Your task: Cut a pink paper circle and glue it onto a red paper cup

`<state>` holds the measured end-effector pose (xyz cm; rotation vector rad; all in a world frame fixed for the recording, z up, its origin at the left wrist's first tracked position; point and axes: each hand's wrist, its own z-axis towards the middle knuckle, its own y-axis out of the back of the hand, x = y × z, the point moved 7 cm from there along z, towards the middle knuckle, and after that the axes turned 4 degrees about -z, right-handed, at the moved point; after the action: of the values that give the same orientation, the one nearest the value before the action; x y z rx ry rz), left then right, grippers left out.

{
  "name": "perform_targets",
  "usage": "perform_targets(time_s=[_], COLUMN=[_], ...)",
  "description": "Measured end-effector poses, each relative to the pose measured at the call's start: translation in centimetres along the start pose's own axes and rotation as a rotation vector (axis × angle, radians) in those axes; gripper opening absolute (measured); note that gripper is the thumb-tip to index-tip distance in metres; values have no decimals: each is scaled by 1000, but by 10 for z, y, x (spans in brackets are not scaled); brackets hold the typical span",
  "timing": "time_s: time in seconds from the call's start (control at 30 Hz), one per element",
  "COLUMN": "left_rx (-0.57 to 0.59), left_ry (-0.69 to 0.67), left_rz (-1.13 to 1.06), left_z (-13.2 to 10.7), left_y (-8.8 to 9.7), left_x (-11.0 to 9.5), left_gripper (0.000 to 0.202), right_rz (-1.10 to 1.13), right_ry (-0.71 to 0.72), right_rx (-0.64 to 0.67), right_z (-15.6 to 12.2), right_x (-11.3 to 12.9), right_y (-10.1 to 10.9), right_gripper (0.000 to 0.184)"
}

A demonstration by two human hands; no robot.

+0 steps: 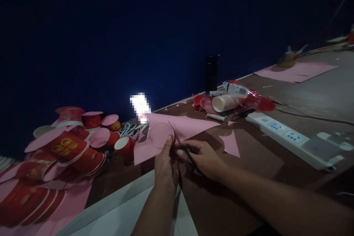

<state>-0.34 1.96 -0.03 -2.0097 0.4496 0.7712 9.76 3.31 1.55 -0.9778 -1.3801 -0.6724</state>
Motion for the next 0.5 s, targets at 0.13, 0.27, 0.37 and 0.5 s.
perform_targets(time_s=[0.13, 0.27, 0.37, 0.5], left_rx=[34, 48, 42, 30], left_ry=[32, 10, -7, -1], left_rz=[0, 21, 26, 26], left_z=[0, 2, 2, 1], left_y=[-1, 1, 1, 0], left_x=[4, 2, 0, -1], left_gripper=[26, 28, 28, 28], right_rz=[23, 26, 12, 9], right_ry=[22, -3, -8, -9], right_rx=[-15, -2, 4, -2], right_z=[0, -1, -1, -1], right_x=[4, 5, 6, 5], right_y=[2, 2, 2, 2], right_gripper=[42, 43, 44, 42])
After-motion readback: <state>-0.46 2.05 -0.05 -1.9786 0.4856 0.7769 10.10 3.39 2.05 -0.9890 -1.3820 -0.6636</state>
